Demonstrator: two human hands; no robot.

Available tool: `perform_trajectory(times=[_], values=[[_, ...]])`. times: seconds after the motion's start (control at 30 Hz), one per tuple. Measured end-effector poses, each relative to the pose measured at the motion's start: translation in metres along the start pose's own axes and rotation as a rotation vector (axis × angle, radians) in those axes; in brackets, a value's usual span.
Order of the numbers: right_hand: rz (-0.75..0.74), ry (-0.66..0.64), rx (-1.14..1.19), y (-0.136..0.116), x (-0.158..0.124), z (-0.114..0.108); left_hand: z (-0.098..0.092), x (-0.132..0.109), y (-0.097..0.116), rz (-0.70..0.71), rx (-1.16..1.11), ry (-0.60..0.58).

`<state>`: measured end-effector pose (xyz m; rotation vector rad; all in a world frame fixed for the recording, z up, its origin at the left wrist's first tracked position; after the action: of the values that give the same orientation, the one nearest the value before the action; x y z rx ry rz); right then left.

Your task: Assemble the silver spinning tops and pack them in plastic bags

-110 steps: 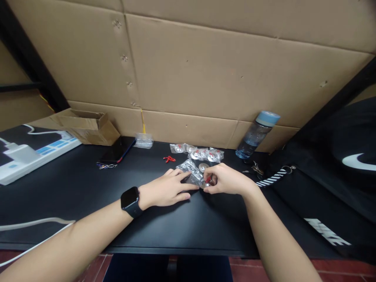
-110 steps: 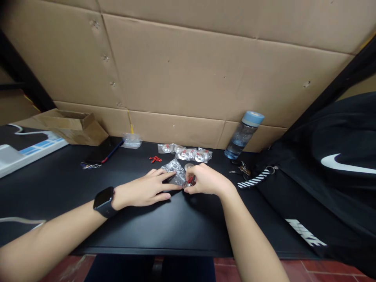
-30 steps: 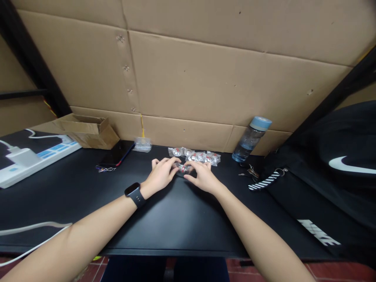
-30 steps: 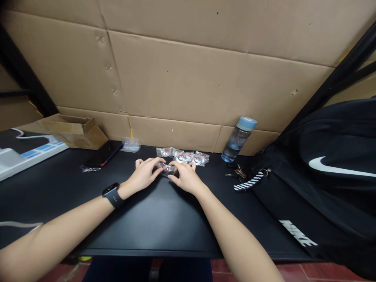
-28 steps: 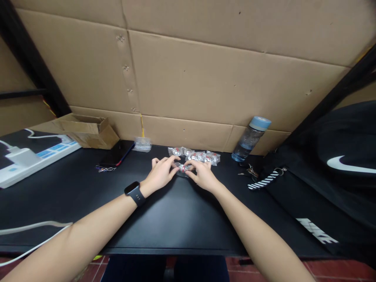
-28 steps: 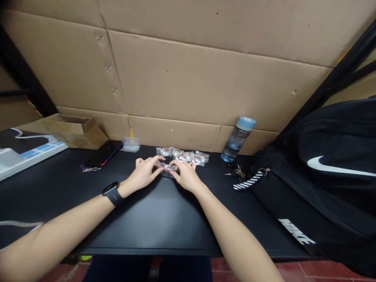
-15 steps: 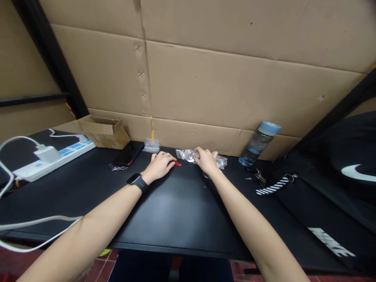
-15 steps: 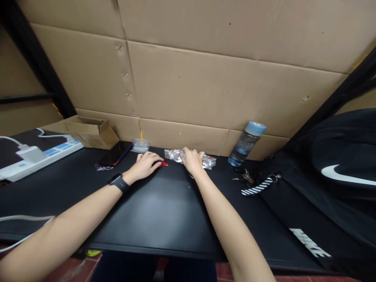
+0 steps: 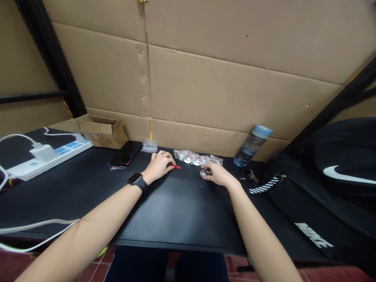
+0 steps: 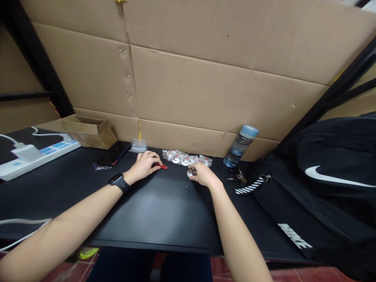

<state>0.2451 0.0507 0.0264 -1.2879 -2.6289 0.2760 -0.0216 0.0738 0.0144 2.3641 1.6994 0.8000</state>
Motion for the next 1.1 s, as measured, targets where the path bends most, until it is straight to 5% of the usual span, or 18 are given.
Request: perform_trajectory(times=[0.27,0.47,0.7,0.83,1.1], values=[[0.0,0.211,0.183,0.009,-0.014,-0.009,-0.002,-0.002,0.001,0.01,0.024,0.019],[-0.096,0.465,0.356,-0.019,-0.014,-0.021,-0.025,-0.01,0.019,-0.026,-0.032,0.085],[-0.228,0.518,0.458,-0.07,-0.005,-0.012,-0.03,-0.02,0.036,-0.035,-0.121,-0.009],[-0.262,0.583,0.581,-0.082,-0.004,-0.006,-0.027,-0.026,0.048,-0.066,-0.289,-0.105],[-0.296,0.656,0.628,-0.092,-0.007,-0.006,-0.027,-0.033,0.059,-0.128,-0.567,-0.104]])
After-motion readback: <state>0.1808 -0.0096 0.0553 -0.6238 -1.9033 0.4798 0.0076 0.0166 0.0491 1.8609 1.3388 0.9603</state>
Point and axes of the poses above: each hand's wrist, its own x-axis towards the middle knuckle, its own z-axis out of the palm, y = z × x, the point moved 6 cm from there along x, towards the middle knuckle, and after that the axes turned 15 degrees about -z, right-handed, at the moved point
